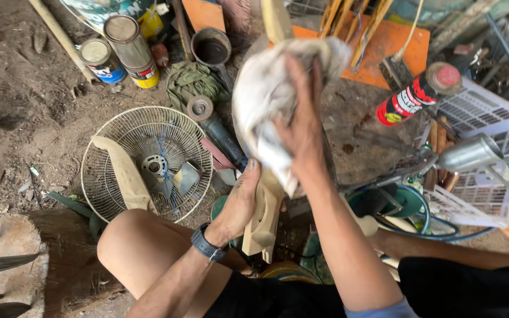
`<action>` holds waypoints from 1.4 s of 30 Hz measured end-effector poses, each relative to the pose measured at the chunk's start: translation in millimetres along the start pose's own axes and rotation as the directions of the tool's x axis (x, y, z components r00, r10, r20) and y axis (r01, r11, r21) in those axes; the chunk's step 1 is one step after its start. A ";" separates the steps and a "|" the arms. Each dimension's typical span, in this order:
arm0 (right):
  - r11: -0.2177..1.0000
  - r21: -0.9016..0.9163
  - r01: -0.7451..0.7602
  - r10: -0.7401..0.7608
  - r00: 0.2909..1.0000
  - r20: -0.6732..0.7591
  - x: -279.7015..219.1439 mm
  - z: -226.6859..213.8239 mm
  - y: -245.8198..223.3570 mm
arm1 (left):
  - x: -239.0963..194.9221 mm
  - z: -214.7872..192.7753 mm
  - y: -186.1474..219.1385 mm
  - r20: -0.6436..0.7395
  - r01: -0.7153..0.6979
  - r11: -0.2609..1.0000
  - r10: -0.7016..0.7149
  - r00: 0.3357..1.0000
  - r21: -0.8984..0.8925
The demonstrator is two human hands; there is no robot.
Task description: The person uses a spray gun to apply a finish to a long, curved wooden object, likely a cricket bat. They hold the object with one hand and spray with the other, rotating the object to cover different sides. The person also wipes the object with a cloth at one point.
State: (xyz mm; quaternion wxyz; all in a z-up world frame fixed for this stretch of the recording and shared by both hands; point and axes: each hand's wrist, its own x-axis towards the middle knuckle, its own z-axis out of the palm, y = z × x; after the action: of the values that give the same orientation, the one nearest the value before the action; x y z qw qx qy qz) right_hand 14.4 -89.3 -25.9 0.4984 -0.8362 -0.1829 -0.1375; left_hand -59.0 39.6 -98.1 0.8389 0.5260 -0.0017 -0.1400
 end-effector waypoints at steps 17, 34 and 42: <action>0.984 -0.066 0.167 -0.176 0.967 -0.182 52.0 -67.0 53.7 | -10.9 -3.3 -10.0 0.446 0.353 0.906 -0.221 0.867 -0.236; 0.940 0.061 -0.336 0.332 0.941 0.063 -89.7 -30.1 -8.0 | 21.1 -4.5 22.1 0.035 0.087 0.924 -0.079 0.996 -0.372; 0.977 -0.095 -0.189 0.196 0.978 0.076 -66.2 -9.9 -18.7 | -5.9 18.8 -14.7 0.201 0.220 0.916 -0.159 0.967 -0.336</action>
State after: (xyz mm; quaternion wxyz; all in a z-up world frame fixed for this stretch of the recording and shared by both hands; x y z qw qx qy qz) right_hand -53.6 -101.1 -34.0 0.4644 -0.8759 -0.1157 -0.0607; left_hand -70.9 18.4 -101.8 0.8992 0.3496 0.0036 -0.2631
